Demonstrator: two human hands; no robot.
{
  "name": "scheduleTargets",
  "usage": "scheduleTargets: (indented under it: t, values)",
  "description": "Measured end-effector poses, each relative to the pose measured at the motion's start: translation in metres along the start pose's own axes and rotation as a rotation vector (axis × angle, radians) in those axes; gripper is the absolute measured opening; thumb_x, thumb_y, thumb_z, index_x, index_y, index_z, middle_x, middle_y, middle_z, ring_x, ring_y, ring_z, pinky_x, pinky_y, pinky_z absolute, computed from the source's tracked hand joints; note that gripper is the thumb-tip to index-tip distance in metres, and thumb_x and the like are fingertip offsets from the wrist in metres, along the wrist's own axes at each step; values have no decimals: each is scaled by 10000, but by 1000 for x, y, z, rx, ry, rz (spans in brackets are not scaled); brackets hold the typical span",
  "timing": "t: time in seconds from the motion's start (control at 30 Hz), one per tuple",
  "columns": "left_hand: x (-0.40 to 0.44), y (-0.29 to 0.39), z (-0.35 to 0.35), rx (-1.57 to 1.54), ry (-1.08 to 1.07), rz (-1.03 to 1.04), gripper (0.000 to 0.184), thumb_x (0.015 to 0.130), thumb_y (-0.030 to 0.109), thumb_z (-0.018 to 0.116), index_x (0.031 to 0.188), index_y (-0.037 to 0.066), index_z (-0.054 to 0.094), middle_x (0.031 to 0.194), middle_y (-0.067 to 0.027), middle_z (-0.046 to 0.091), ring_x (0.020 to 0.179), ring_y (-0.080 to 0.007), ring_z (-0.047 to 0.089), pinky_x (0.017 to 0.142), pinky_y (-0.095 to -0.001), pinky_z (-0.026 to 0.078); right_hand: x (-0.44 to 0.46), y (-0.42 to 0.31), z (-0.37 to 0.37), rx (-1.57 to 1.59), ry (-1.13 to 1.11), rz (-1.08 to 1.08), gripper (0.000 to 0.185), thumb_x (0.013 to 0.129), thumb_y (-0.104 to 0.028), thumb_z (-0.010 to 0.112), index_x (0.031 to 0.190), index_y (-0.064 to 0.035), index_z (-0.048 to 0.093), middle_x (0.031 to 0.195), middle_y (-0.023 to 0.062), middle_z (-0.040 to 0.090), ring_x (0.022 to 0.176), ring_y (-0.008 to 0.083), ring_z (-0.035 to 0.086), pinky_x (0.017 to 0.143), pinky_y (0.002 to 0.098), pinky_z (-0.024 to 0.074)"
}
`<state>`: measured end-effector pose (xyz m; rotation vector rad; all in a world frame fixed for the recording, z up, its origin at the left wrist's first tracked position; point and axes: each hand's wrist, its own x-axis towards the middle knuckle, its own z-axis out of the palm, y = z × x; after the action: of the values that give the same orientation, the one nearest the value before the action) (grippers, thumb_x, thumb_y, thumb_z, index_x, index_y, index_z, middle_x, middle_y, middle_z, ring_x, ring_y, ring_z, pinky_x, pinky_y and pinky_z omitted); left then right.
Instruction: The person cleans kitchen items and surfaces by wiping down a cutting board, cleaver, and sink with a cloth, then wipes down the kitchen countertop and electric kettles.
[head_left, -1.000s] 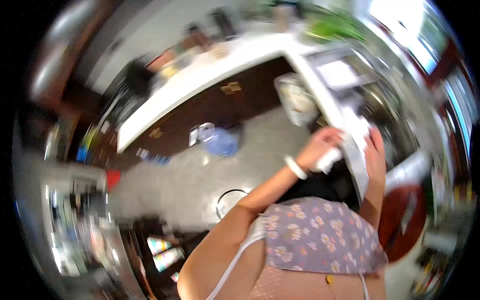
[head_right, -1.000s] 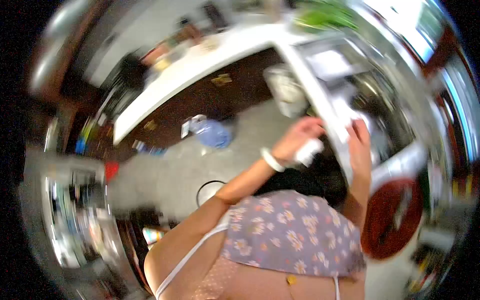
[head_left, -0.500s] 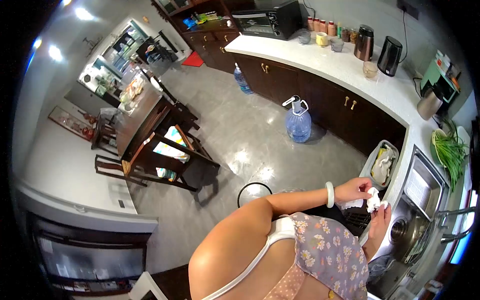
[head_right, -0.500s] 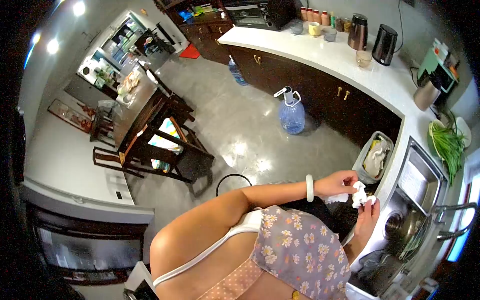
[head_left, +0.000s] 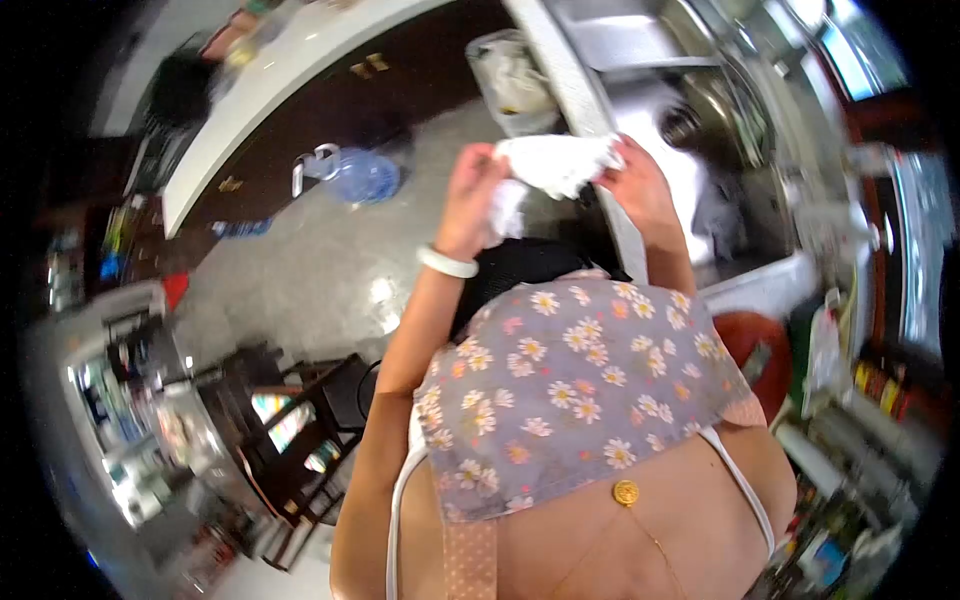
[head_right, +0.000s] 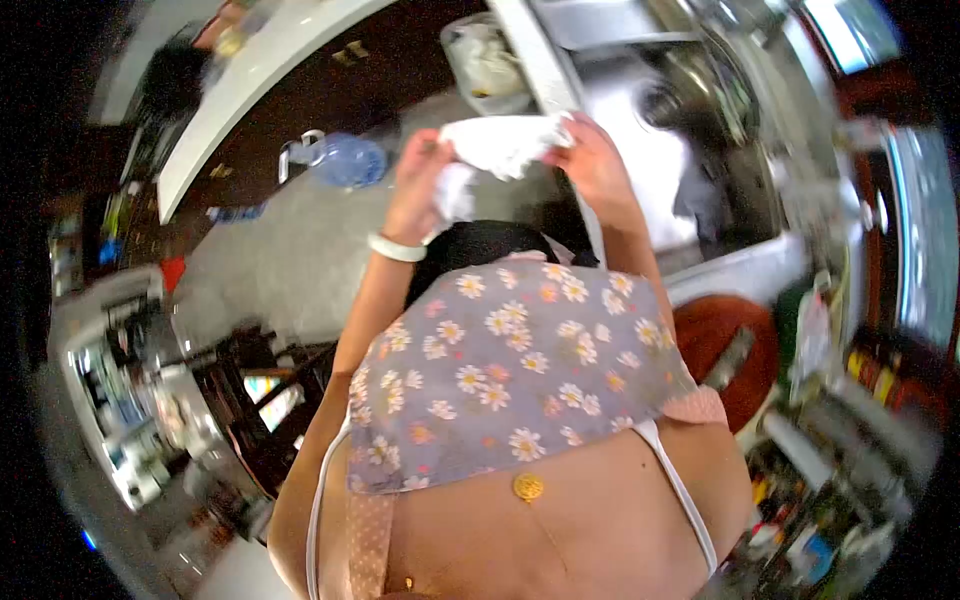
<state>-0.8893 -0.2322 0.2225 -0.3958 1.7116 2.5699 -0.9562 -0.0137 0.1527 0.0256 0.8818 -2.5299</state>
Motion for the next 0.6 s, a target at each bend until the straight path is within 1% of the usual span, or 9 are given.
scheduleTargets:
  t: [0.17, 0.2, 0.23, 0.27, 0.33, 0.43, 0.5, 0.53, 0.6]
  values:
    - [26, -13, 16, 100, -31, -78, 85, 963, 170, 499, 1004, 100, 476, 811, -1, 567, 714, -76, 542, 620, -224, 463, -15, -27, -3, 89, 0, -1, 249, 947, -224, 470, 1145, -78, 512, 1106, 78, 608, 966, 194, 604, 881, 379, 477]
    - [14, 13, -9, 92, -54, -66, 90, 965, 174, 495, 1010, 100, 470, 808, -5, 567, 710, -76, 540, 618, -224, 461, -20, -12, 32, 82, -5, -1, 222, 956, -215, 457, 1130, -87, 507, 1122, 79, 601, 985, 203, 601, 880, 381, 481]
    - [16, 12, -8, 115, -70, -54, 96, 967, 178, 492, 1016, 100, 465, 806, -9, 568, 707, -76, 538, 617, -223, 459, -24, -13, 34, 105, -17, -4, 196, 964, -206, 443, 1115, -96, 501, 1138, 80, 594, 1005, 213, 598, 879, 382, 485]
    - [21, 10, -9, 146, -104, -67, 104, 968, 177, 488, 1025, 92, 464, 838, -14, 576, 738, -79, 544, 647, -228, 463, -27, -15, 33, 76, 19, -10, 181, 974, -215, 429, 1098, -106, 504, 1099, 48, 603, 974, 171, 606, 860, 349, 491]
    - [23, 9, -14, 204, -167, -83, 122, 972, 175, 479, 1041, 76, 463, 902, -24, 591, 800, -87, 555, 708, -236, 471, -34, -14, 38, 50, 54, -58, 177, 976, -216, 425, 1087, -102, 503, 1061, 34, 605, 952, 149, 609, 845, 330, 496]
    - [25, 10, -5, 176, -172, -35, 105, 973, 184, 482, 1019, 93, 460, 803, -13, 550, 698, -63, 502, 607, -217, 440, -39, -15, 37, -52, 159, -101, 163, 978, -215, 425, 1074, -111, 506, 1006, 14, 603, 911, 141, 613, 810, 321, 508]
    - [25, 16, 0, 171, -181, -87, 109, 973, 184, 481, 1026, 91, 459, 795, -7, 541, 703, -62, 502, 607, -216, 439, -44, -19, 36, -143, 206, -102, 159, 978, -218, 428, 1071, -118, 509, 1009, 12, 601, 904, 140, 609, 801, 323, 512]
    - [25, 18, 2, 168, -186, -112, 110, 973, 183, 480, 1029, 90, 459, 791, -4, 536, 706, -61, 502, 607, -216, 438, -47, -22, 43, -131, 260, -103, 161, 977, -225, 435, 1079, -128, 512, 996, 8, 594, 872, 138, 599, 756, 315, 514]
    - [27, 15, -4, 191, -277, -166, 124, 974, 184, 477, 1049, 90, 451, 850, -39, 586, 682, -66, 510, 595, -221, 441, -51, -18, 32, -120, 291, -99, 176, 973, -235, 446, 1088, -120, 512, 986, 11, 587, 861, 133, 589, 737, 297, 502]
